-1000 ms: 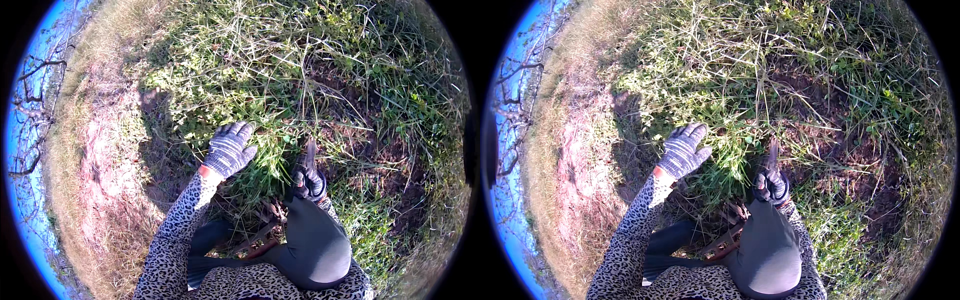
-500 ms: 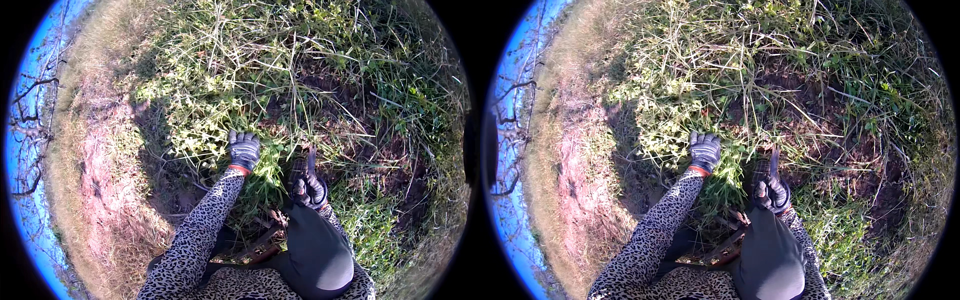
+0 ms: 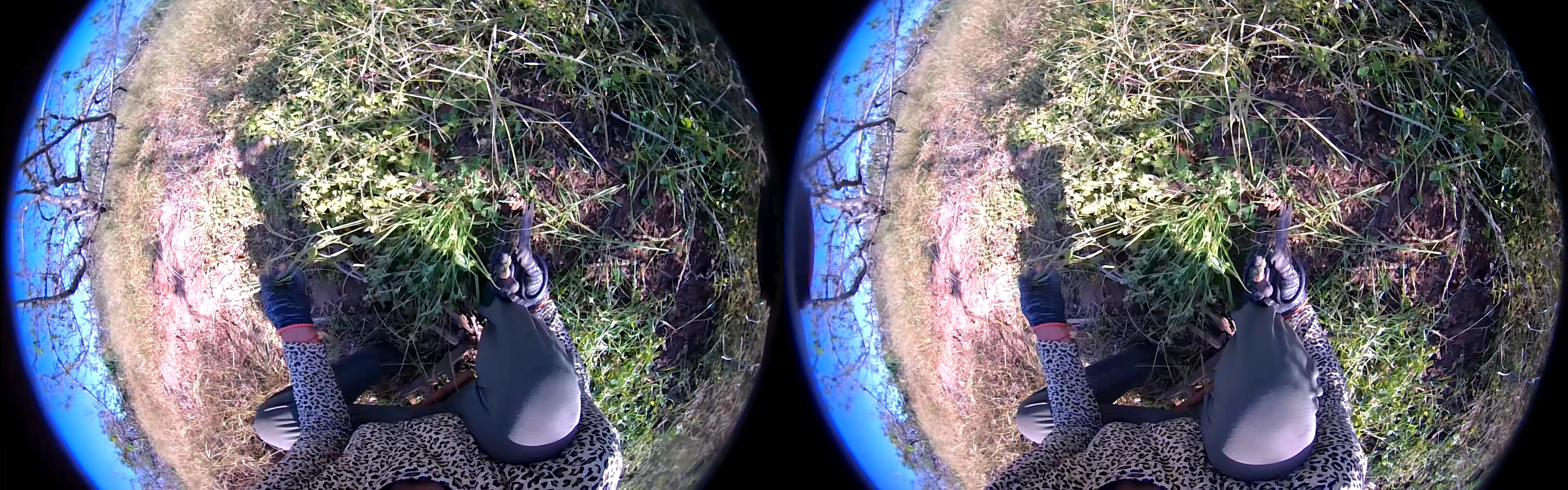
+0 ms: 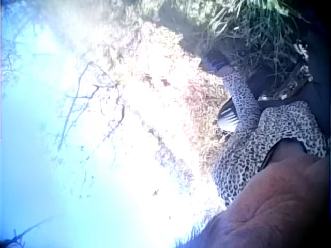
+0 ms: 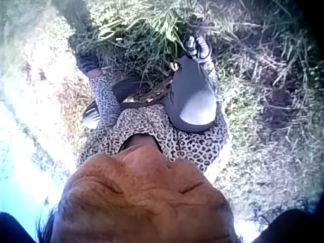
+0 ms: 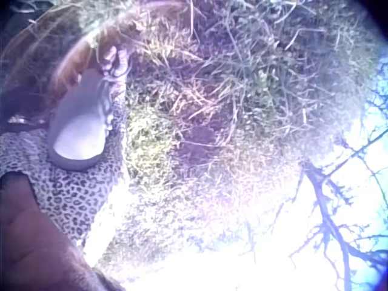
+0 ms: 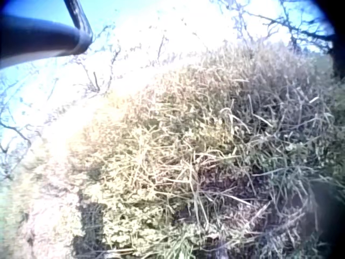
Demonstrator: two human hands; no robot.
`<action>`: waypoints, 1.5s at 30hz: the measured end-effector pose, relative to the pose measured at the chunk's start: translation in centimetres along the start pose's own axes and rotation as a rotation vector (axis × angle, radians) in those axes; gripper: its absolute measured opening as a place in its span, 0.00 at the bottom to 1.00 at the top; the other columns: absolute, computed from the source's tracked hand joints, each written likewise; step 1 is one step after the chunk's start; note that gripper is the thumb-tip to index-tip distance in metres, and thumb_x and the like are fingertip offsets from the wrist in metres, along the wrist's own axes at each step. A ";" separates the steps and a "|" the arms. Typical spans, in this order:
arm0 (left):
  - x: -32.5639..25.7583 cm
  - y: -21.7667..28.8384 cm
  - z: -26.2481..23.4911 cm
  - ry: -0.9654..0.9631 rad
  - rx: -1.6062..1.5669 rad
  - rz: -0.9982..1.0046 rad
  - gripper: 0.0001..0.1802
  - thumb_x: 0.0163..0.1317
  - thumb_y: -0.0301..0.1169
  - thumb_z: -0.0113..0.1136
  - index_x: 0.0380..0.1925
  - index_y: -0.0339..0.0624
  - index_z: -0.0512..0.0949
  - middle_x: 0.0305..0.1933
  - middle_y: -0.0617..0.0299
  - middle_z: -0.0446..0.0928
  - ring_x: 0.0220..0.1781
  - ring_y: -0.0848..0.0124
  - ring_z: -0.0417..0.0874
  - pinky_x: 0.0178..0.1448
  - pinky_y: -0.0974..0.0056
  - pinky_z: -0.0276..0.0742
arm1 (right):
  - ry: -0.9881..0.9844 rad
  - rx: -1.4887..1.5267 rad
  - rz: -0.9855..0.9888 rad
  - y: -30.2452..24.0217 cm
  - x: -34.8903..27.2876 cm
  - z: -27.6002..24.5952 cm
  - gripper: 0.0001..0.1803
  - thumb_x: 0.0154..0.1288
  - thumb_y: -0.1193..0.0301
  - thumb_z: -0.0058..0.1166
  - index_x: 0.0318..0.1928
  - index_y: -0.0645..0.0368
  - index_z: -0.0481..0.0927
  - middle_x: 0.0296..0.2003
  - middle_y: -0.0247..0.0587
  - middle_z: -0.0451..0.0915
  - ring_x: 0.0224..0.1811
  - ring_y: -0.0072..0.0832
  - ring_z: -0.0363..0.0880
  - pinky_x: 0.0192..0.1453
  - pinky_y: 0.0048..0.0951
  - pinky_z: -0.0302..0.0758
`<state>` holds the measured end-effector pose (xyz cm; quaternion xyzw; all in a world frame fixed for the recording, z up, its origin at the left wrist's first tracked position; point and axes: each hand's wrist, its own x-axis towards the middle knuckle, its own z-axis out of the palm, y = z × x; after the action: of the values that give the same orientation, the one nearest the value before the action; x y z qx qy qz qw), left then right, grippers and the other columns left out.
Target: The person pulls plants from the ground by hand and cuts the stems using a sickle.
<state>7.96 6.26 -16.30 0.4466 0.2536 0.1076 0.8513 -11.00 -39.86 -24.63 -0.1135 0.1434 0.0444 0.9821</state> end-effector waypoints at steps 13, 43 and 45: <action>-19.3 -19.2 25.4 -1.182 1.552 0.704 0.39 0.59 0.51 0.61 0.65 0.42 0.62 0.68 0.49 0.63 0.70 0.55 0.65 0.71 0.47 0.61 | -0.023 0.041 -0.053 -1.8 1.1 0.3 0.23 0.68 0.58 0.54 0.58 0.53 0.67 0.35 0.40 0.79 0.22 0.23 0.76 0.17 0.17 0.68; -10.1 -25.3 24.8 -1.019 2.400 0.290 0.49 0.58 0.68 0.47 0.68 0.42 0.61 0.72 0.49 0.60 0.74 0.57 0.61 0.73 0.53 0.58 | -0.076 -0.240 0.118 -1.2 2.0 -3.3 0.29 0.69 0.46 0.48 0.56 0.57 0.70 0.35 0.43 0.79 0.27 0.30 0.77 0.31 0.27 0.74; -10.2 -26.9 25.4 -1.001 2.457 0.159 0.49 0.56 0.66 0.53 0.68 0.42 0.62 0.72 0.48 0.61 0.72 0.55 0.64 0.71 0.53 0.62 | 0.021 -0.165 0.071 -1.1 1.7 -3.2 0.28 0.68 0.46 0.50 0.55 0.56 0.70 0.35 0.43 0.79 0.26 0.31 0.77 0.29 0.27 0.74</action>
<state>11.61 -31.38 -22.78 0.9250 -0.1800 -0.3158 -0.1106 -10.09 -41.55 -27.89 -0.1895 0.1533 0.0896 0.9657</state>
